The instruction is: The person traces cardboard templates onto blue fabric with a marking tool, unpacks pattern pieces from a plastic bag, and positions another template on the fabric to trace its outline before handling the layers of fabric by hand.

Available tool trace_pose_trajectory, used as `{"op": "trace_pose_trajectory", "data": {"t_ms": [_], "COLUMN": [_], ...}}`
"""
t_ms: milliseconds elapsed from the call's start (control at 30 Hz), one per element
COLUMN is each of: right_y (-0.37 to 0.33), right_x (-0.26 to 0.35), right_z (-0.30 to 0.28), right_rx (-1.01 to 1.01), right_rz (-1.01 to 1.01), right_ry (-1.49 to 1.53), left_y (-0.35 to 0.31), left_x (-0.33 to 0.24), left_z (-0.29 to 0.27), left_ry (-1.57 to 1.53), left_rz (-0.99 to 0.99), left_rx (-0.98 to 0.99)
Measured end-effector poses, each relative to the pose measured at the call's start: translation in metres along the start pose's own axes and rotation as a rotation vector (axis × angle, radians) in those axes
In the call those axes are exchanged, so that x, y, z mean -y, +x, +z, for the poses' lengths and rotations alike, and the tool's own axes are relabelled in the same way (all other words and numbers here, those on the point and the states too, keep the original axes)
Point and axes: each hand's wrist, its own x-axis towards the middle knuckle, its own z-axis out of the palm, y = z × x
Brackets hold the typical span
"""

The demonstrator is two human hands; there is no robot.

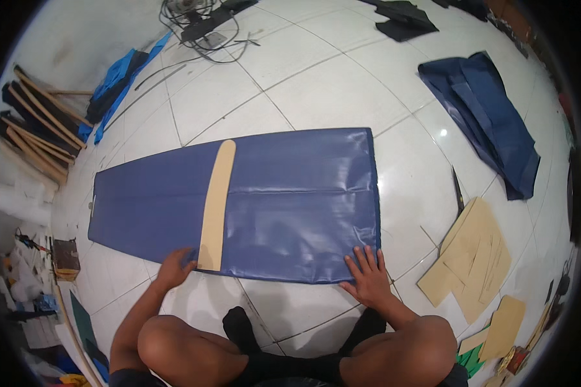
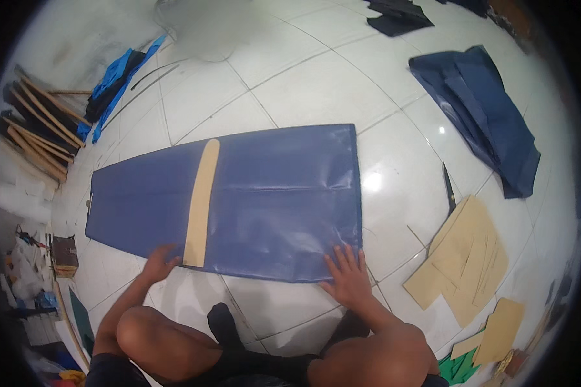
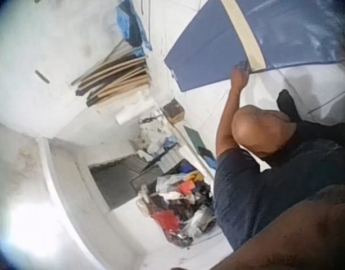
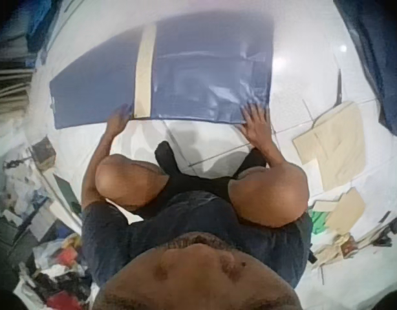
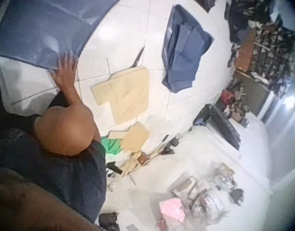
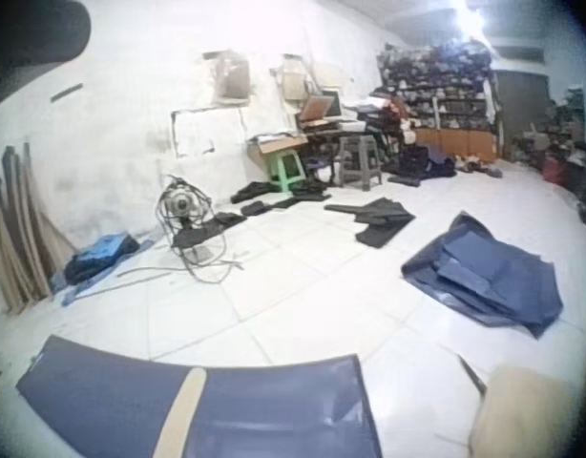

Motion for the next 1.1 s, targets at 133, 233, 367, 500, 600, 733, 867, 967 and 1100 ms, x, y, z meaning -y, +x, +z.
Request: {"op": "trace_pose_trajectory", "data": {"t_ms": [133, 233, 367, 500, 600, 733, 867, 967, 1100], "right_y": [-0.006, -0.022, -0.022, -0.021, 0.004, 0.021, 0.021, 0.018, 0.037], "right_x": [-0.002, 0.000, -0.003, -0.051, -0.051, -0.051, -0.063, -0.070, -0.065], "right_z": [0.012, 0.010, 0.034, 0.057, 0.041, 0.028, 0.028, 0.012, 0.018], "right_rx": [0.159, 0.131, 0.012, -0.399, -0.243, -0.091, -0.006, -0.034, 0.072], "right_rz": [0.038, 0.106, 0.222, 0.743, 0.792, 0.936, 0.971, 1.060, 1.155], "right_ry": [-0.119, -0.037, 0.123, 0.555, 0.260, 0.463, 0.430, 0.516, 0.631], "left_y": [0.001, 0.008, 0.007, 0.016, 0.009, -0.004, 0.006, 0.033, 0.028], "left_x": [0.014, 0.028, 0.051, 0.044, 0.058, 0.089, 0.140, 0.131, 0.183], "left_z": [0.043, 0.059, 0.095, 0.106, 0.107, 0.105, 0.102, 0.100, 0.114], "left_ry": [0.051, 0.052, 0.082, 0.010, -0.257, -0.336, -1.124, -1.508, -2.066], "left_rz": [-0.063, -0.110, -0.147, -0.157, -0.042, -0.718, -0.917, -0.933, -0.796], "left_rx": [-0.091, -0.168, -0.227, -0.294, -0.419, -0.915, -0.736, -0.660, -0.669]}}
